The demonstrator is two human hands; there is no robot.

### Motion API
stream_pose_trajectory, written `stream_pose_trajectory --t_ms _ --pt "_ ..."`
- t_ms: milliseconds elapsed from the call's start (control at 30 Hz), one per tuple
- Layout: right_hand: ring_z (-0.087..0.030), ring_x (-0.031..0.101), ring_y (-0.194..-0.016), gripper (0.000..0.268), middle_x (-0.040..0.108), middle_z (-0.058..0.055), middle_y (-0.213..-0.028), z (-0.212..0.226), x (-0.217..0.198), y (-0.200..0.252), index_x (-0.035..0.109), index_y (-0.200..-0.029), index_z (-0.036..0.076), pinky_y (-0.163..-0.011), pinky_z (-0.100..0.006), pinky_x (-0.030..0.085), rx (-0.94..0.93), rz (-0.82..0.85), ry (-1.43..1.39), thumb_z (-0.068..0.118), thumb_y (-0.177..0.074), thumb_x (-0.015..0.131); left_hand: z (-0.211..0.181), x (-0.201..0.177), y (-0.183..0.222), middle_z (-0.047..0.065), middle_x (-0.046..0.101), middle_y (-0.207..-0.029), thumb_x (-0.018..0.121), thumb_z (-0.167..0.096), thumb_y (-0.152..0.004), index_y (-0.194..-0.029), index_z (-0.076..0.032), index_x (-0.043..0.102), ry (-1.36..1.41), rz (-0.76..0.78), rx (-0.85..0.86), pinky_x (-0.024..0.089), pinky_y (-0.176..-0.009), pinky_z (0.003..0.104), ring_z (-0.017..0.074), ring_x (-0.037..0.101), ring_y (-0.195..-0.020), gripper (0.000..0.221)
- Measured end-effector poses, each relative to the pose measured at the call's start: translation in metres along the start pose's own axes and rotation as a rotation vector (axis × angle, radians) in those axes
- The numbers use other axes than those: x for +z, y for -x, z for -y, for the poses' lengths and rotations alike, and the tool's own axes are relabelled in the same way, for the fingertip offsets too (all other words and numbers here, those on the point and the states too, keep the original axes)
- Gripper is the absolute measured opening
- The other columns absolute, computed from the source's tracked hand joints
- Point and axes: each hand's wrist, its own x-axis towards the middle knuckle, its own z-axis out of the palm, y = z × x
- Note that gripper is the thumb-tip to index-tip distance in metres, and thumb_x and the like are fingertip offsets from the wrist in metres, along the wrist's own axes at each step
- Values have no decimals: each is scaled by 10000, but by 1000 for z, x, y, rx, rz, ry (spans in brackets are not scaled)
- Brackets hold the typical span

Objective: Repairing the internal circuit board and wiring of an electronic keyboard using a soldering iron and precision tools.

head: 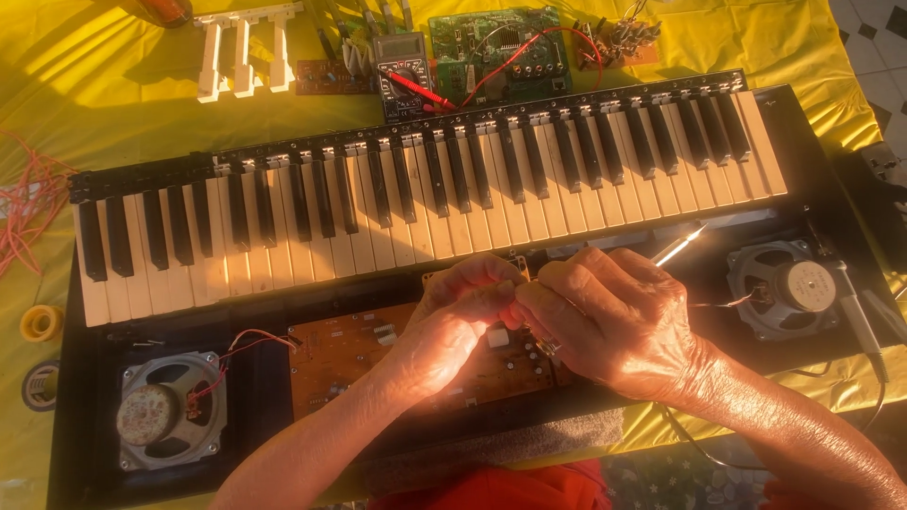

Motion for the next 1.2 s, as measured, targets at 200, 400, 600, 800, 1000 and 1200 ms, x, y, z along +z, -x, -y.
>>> stream_pose_trajectory --t_ms 200,400,600,800,1000,1200 --pt "-254 583 -655 238 539 -91 -809 -2 3 12 646 -837 44 -520 -347 490 45 107 70 160 -1027 563 2 9 0 127 667 -861 668 -215 -996 -1080 -22 707 -202 32 82 529 -893 377 218 639 -863 213" --pt "-271 606 -672 215 546 -86 -801 -7 -1 20 612 -815 60 -546 -374 514 138 173 -16 164 -1001 594 -3 23 0 149 648 -845 672 -210 -1000 -1062 -8 690 -286 89 110 530 -884 391 226 647 -849 212" --pt "-266 617 -655 236 557 -80 -776 -12 -2 25 613 -804 80 -565 -368 524 184 213 -8 225 -989 632 -1 22 -1 133 652 -829 654 -146 -996 -1036 0 692 -409 63 153 543 -831 390 235 652 -816 156" --pt "-281 639 -644 142 587 -84 -760 -34 4 43 626 -809 78 -567 -394 542 254 325 25 165 -862 725 18 -15 -11 103 598 -859 623 -10 -923 -882 -50 609 -1167 25 480 555 -809 366 235 627 -809 60" --pt "-255 710 -718 150 692 -95 -820 -42 43 70 696 -881 73 -625 -359 590 297 593 42 113 -772 791 24 -16 -2 90 571 -945 697 74 -755 -938 -87 611 -1696 82 744 512 -892 473 265 600 -939 258" --pt "-245 744 -752 162 714 -80 -855 -51 79 93 695 -905 88 -672 -371 612 340 706 19 148 -791 793 59 -51 -9 102 567 -1023 764 -116 -808 -902 -112 641 -1824 92 799 314 -1088 551 269 534 -1096 156"
